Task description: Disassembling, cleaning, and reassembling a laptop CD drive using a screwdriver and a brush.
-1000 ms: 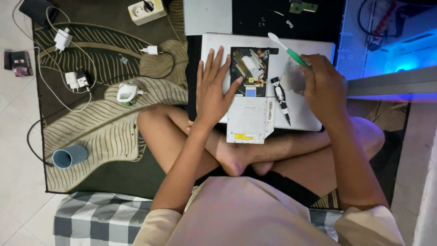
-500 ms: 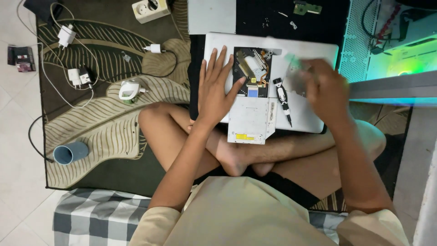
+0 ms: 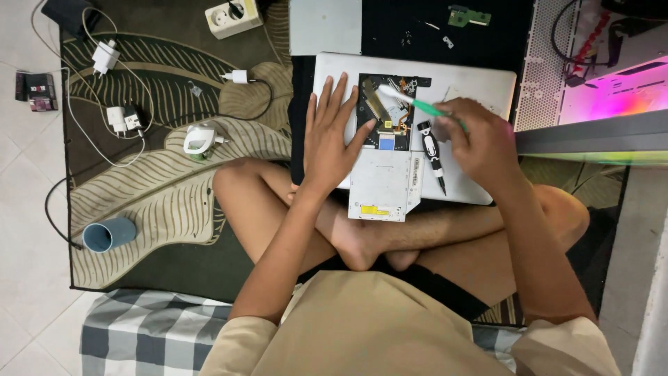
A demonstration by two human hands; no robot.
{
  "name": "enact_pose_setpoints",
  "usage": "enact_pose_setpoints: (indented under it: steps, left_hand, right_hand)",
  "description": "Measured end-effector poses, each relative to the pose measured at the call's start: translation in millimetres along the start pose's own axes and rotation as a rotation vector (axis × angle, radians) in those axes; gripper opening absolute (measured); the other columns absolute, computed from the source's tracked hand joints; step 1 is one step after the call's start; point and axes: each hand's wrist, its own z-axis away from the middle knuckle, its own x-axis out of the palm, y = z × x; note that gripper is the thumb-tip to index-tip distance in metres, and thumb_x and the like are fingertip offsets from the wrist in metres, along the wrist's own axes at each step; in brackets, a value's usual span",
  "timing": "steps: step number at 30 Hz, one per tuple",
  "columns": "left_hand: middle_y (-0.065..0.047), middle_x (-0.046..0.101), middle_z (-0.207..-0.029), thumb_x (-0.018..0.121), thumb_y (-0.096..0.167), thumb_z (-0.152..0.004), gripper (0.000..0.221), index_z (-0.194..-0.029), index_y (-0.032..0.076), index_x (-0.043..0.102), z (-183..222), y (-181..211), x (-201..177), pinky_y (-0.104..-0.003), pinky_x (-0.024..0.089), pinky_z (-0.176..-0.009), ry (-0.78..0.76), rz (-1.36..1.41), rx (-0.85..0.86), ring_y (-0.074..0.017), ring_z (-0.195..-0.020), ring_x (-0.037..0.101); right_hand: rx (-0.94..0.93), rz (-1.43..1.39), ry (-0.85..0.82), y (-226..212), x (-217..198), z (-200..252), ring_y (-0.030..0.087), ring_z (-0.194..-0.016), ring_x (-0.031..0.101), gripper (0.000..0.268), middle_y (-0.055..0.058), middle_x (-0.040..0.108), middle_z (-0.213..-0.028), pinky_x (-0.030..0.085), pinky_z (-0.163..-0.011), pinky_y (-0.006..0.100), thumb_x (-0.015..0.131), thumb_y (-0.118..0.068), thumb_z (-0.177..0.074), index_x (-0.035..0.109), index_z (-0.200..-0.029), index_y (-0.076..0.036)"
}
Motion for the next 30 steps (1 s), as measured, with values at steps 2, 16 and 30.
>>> enact_pose_setpoints:
  steps: [2,16,30]
  left_hand:
    - [-0.016,0.043,-0.161,0.072,0.033,-0.102,0.054,-0.144,0.003,0.059,0.6,-0.3,0.1,-0.051,0.009,-0.130,0.004,-0.003,-0.005,-0.0335,-0.155,0.027]
    - [-0.017,0.040,-0.162,0.073,0.033,-0.102,0.056,-0.146,0.003,0.057,0.6,-3.3,0.9,-0.052,0.007,-0.130,-0.009,0.019,-0.011,-0.0342,-0.156,0.025]
    - [-0.020,0.034,-0.165,0.075,0.026,-0.099,0.059,-0.148,0.003,0.053,20.5,-8.3,-10.7,-0.056,0.005,-0.129,-0.052,0.118,-0.028,-0.0381,-0.158,0.018]
  right_hand:
    - [-0.077,0.174,0.103,4.0,0.1,-2.8,0.036,-0.090,0.072,0.020,0.011,0.068,-0.097,0.056,-0.079,0.043,0.055,-0.018,-0.118,0.070,-0.125,-0.006]
    - [-0.040,0.109,0.050,6.1,-19.3,9.3,0.042,-0.094,0.070,0.015,0.017,0.069,-0.102,0.055,-0.080,0.048,0.063,-0.008,-0.114,0.069,-0.127,-0.005]
    - [-0.134,-0.032,-0.169,-43.3,-15.1,-21.1,0.040,-0.071,0.067,0.016,0.018,0.067,-0.084,0.053,-0.063,0.047,0.059,-0.010,-0.112,0.071,-0.117,0.000]
